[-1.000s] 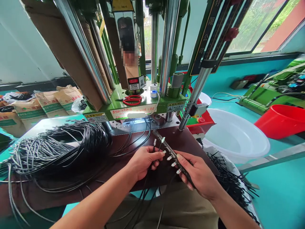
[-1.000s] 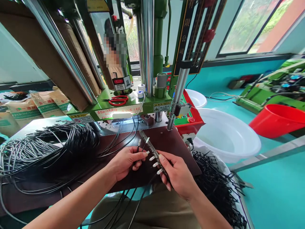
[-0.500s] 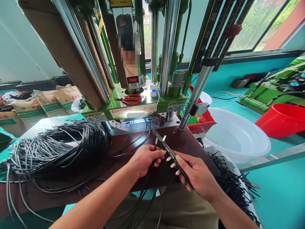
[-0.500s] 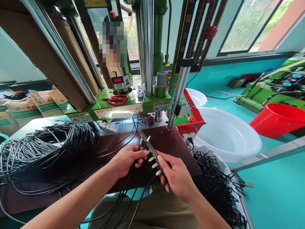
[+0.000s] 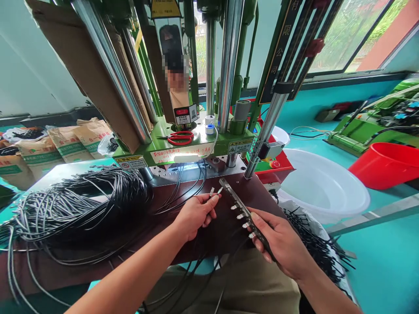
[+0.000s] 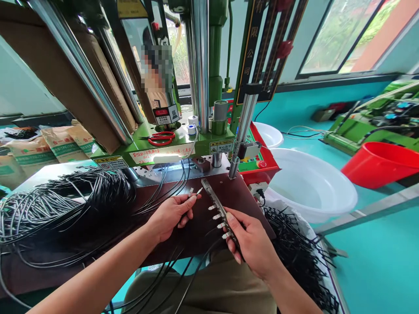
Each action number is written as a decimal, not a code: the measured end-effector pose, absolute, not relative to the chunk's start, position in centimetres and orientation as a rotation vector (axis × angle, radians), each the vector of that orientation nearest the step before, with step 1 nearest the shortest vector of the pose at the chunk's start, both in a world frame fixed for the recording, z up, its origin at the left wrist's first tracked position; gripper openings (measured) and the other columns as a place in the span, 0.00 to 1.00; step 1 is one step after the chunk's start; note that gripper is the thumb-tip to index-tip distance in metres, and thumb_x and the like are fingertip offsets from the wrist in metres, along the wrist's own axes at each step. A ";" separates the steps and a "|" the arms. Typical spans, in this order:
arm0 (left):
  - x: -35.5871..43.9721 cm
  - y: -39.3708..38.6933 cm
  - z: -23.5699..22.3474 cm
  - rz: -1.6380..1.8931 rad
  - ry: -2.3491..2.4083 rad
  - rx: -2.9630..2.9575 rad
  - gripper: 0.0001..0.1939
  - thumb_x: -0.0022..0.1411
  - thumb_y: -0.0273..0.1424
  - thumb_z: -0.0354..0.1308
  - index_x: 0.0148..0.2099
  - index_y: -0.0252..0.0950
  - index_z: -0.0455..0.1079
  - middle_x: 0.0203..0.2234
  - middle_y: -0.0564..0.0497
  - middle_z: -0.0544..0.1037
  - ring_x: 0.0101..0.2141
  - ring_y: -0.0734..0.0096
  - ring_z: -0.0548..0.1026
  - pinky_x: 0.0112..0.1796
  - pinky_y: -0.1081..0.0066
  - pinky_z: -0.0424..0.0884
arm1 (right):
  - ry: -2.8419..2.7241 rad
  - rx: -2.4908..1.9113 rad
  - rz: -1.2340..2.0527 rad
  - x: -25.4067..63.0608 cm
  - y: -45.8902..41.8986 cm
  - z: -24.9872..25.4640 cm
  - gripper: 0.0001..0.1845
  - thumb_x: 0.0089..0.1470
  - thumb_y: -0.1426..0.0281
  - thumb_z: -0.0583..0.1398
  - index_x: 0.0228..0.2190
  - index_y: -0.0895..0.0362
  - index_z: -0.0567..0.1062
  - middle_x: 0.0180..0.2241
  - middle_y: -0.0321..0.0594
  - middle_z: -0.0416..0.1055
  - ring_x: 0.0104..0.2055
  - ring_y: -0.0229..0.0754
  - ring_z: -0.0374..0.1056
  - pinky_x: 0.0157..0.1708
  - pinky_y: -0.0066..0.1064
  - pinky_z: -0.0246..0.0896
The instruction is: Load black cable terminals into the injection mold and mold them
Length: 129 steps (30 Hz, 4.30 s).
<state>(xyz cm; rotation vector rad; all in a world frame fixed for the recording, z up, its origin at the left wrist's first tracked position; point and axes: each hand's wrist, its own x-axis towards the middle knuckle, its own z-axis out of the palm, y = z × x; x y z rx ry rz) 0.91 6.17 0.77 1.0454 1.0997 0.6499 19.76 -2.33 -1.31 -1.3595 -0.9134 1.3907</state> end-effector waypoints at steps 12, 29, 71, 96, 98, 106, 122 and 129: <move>1.4 6.1 0.1 0.528 1.160 1.177 0.16 0.50 0.37 0.63 0.40 0.32 0.73 0.17 0.59 0.65 0.14 0.84 0.58 0.13 0.81 0.55 | -0.949 -1.365 1.416 19.7 -2.0 -0.9 0.27 0.54 0.54 0.59 0.53 0.54 0.70 0.25 0.34 0.66 0.16 0.30 0.57 0.07 0.18 0.52; 1.4 6.4 -0.2 0.480 1.197 1.185 0.17 0.51 0.45 0.61 0.29 0.34 0.69 0.15 0.59 0.65 0.12 0.84 0.57 0.11 0.80 0.51 | -1.053 -1.425 1.437 19.8 -2.0 -0.9 0.29 0.55 0.53 0.57 0.54 0.53 0.69 0.22 0.32 0.62 0.17 0.31 0.58 0.08 0.18 0.52; 1.3 6.8 -0.1 0.505 1.027 1.067 0.19 0.49 0.45 0.63 0.27 0.32 0.68 0.14 0.60 0.64 0.14 0.80 0.66 0.17 0.76 0.62 | -1.141 -1.552 1.362 20.0 -3.0 -0.1 0.35 0.49 0.47 0.59 0.52 0.55 0.72 0.23 0.36 0.65 0.14 0.30 0.56 0.07 0.19 0.48; -2.6 5.9 5.7 0.622 1.435 2.437 0.20 0.67 0.37 0.42 0.50 0.36 0.71 0.48 0.43 0.74 0.50 0.58 0.69 0.53 0.60 0.59 | -1.808 -1.639 0.867 22.1 0.8 0.1 0.18 0.53 0.53 0.57 0.35 0.50 0.81 0.32 0.39 0.73 0.35 0.46 0.68 0.36 0.34 0.62; -2.3 8.4 4.6 0.520 1.459 2.542 0.23 0.67 0.38 0.41 0.59 0.36 0.63 0.60 0.43 0.62 0.59 0.55 0.59 0.58 0.53 0.49 | -1.870 -1.635 0.821 21.8 1.0 -0.3 0.19 0.54 0.52 0.56 0.36 0.50 0.80 0.32 0.39 0.70 0.34 0.44 0.68 0.37 0.34 0.61; -0.6 13.5 1.5 0.143 1.439 2.546 0.34 0.64 0.51 0.36 0.67 0.40 0.49 0.67 0.43 0.44 0.64 0.42 0.42 0.58 0.41 0.37 | -1.912 -1.597 0.828 21.9 1.0 -1.9 0.21 0.56 0.52 0.54 0.42 0.50 0.78 0.35 0.39 0.68 0.38 0.44 0.68 0.41 0.33 0.61; -2.6 14.5 -1.5 0.298 1.432 2.700 0.28 0.67 0.47 0.33 0.64 0.46 0.55 0.66 0.52 0.49 0.65 0.52 0.43 0.60 0.44 0.38 | -1.692 -1.503 0.920 22.7 1.2 -2.7 0.20 0.57 0.54 0.55 0.44 0.50 0.76 0.38 0.39 0.70 0.42 0.43 0.68 0.42 0.30 0.63; -2.4 14.4 -1.9 0.330 1.439 2.688 0.27 0.67 0.47 0.34 0.64 0.47 0.55 0.66 0.54 0.49 0.65 0.53 0.43 0.61 0.44 0.38 | -1.841 -1.538 0.826 23.7 2.4 -0.7 0.18 0.56 0.54 0.56 0.45 0.47 0.76 0.43 0.37 0.74 0.45 0.45 0.70 0.45 0.32 0.65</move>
